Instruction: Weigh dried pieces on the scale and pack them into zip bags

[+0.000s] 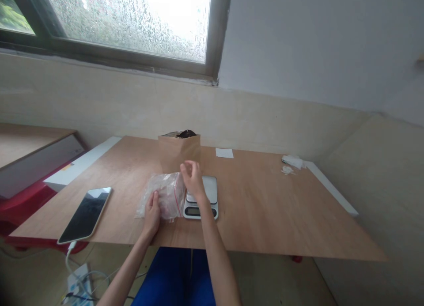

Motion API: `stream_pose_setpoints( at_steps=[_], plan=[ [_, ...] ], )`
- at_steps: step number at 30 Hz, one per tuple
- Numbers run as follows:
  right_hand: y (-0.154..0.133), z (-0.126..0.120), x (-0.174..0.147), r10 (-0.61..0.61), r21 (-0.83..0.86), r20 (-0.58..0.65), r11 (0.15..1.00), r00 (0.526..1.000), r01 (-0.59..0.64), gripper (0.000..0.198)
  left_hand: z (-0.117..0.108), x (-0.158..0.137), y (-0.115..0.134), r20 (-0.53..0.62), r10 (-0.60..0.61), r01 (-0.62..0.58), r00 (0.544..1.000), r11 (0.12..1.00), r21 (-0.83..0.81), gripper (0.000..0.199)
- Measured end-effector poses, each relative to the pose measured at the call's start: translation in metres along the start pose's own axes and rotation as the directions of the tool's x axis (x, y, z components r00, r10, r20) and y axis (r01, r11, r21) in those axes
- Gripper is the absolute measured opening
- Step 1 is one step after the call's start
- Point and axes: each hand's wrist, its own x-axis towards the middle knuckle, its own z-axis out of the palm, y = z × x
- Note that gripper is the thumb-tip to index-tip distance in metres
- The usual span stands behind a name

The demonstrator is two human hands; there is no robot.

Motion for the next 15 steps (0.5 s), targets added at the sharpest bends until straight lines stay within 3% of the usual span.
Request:
stream_pose_setpoints(
  at_steps=[2,5,8,12,15],
  plan=[
    [0.013,0.006,-0.024,0.143,0.048,0.129,0.987,0.981,-0.150,0.036,-0.001,-0.003,0.002,0.002,0.026,-0.026,1.000,1.000,0.001,0.038],
    [0.023,0.005,-0.039,0.237,0.197,0.193,0.941,0.952,-0.275,0.032,-0.003,-0.010,0.008,0.008,0.069,-0.069,0.998,0.998,0.013,0.040],
    [0.018,-0.006,-0.039,0.284,0.311,0.156,0.895,0.946,-0.320,0.033,-0.001,-0.020,0.020,0.048,0.103,-0.103,0.994,0.995,0.004,0.040],
    [0.011,-0.027,-0.041,0.312,0.338,0.109,0.881,0.944,-0.331,0.035,-0.001,-0.023,0.042,0.107,0.028,-0.023,0.994,0.998,-0.050,0.041],
    [0.017,-0.047,-0.052,0.327,0.302,0.067,0.894,0.943,-0.332,0.037,-0.011,-0.011,0.050,0.131,0.029,-0.040,0.991,0.996,0.080,0.039]
  ],
)
